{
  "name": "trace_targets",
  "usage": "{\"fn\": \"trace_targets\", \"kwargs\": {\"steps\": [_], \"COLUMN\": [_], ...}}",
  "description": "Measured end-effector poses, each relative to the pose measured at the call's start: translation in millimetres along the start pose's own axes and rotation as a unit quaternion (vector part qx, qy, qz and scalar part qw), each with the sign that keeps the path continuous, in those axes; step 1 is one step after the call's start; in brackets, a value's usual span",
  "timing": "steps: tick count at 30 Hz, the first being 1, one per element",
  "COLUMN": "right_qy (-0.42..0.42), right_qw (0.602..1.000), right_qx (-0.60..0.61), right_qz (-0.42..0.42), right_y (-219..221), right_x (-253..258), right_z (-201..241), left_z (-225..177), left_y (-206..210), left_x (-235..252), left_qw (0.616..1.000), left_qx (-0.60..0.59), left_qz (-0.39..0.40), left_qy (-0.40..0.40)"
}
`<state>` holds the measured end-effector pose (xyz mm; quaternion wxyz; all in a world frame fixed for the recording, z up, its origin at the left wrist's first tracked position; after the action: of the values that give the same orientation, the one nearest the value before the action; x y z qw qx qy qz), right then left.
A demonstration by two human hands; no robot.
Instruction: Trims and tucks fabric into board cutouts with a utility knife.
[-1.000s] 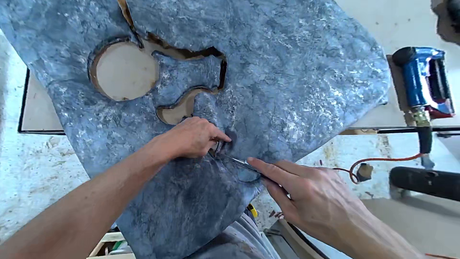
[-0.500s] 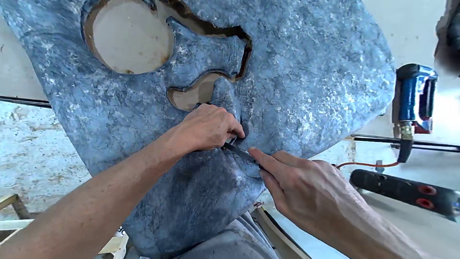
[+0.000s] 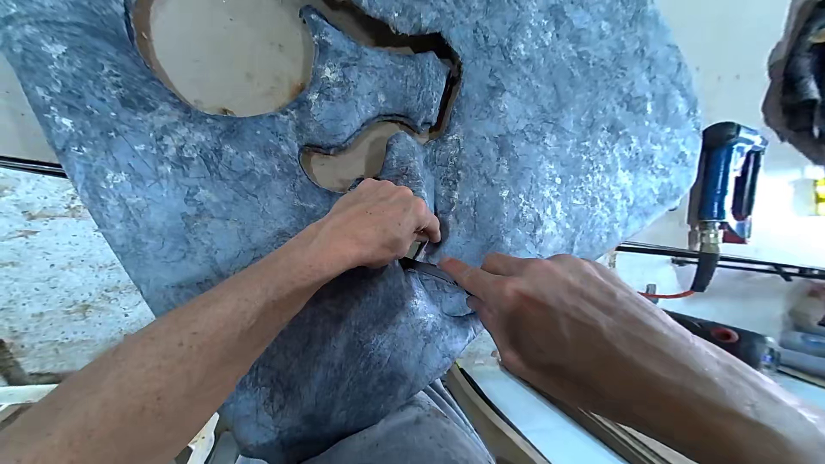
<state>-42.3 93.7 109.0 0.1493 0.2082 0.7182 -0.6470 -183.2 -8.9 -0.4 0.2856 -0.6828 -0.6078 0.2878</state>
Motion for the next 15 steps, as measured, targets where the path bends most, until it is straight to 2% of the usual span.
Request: {"fn": "trace_targets", "kwargs": {"steps": [6, 15], "right_qy": [-0.005, -0.033], "right_qw": [0.999, 0.999], "right_qx": [-0.021, -0.031], "right_qz": [0.033, 0.018], "right_y": [-2.3, -3.9], "right_x": [8.8, 10.6], "right_z": [3.5, -7.8], "left_z": [1.6, 0.8], "left_y": [2.3, 2.2], "left_x": [0.8, 1.4], "left_qw": [1.0, 1.0], "left_qx": [-0.003, 0.001], "left_qz": [-0.016, -0.009], "left_qy": [0.012, 0.007]}}
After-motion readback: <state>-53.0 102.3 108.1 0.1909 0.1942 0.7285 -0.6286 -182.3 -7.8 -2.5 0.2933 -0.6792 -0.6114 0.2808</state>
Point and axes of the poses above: each hand's wrist, its own x-axis towards the middle knuckle, its own y-axis out of the palm, z = x × y, the point moved 2 cm from there along x, towards the middle knuckle, and after that the axes turned 15 degrees about y, right-handed, at the moved point
